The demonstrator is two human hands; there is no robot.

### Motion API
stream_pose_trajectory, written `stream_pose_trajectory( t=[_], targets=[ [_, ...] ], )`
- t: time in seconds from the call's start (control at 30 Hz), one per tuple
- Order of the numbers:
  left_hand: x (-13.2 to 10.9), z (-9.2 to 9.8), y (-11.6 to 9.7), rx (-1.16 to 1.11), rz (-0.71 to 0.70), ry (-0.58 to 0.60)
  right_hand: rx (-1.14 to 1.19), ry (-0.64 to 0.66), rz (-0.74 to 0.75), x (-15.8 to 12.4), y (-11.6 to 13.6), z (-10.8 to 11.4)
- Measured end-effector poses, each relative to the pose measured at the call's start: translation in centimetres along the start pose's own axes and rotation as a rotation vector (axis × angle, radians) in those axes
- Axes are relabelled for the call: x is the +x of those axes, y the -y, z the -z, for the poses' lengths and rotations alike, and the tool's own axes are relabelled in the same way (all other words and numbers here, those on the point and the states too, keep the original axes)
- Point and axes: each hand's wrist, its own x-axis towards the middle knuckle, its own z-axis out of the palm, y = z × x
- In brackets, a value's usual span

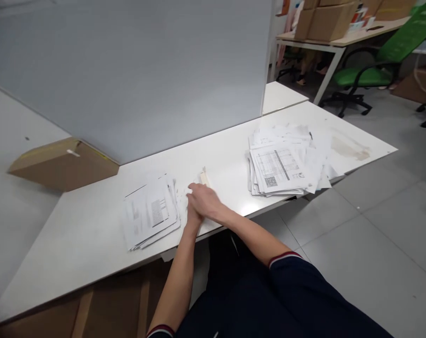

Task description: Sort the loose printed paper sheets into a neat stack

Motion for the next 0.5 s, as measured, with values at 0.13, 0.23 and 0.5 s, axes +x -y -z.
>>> stream_pose_trajectory(
  t=[0.13,0.23,0.5],
  targets=[
    [-0.5,0.1,0.0,0.173,-0.191,-0.062,-0.124,-0.353,-0.204,-3.5,-6.7,6.9],
    [-0.6,-0.1,0.2,0.228,-0.244,-0.092,-0.403,-0.509,-0.438,-5.1,-11.1,9.9],
    [-0.6,0.0,0.4,0.216,-0.240,-0.103,-0.588,-0.302,-0.515,-5.4,-15.0,9.1]
  ],
)
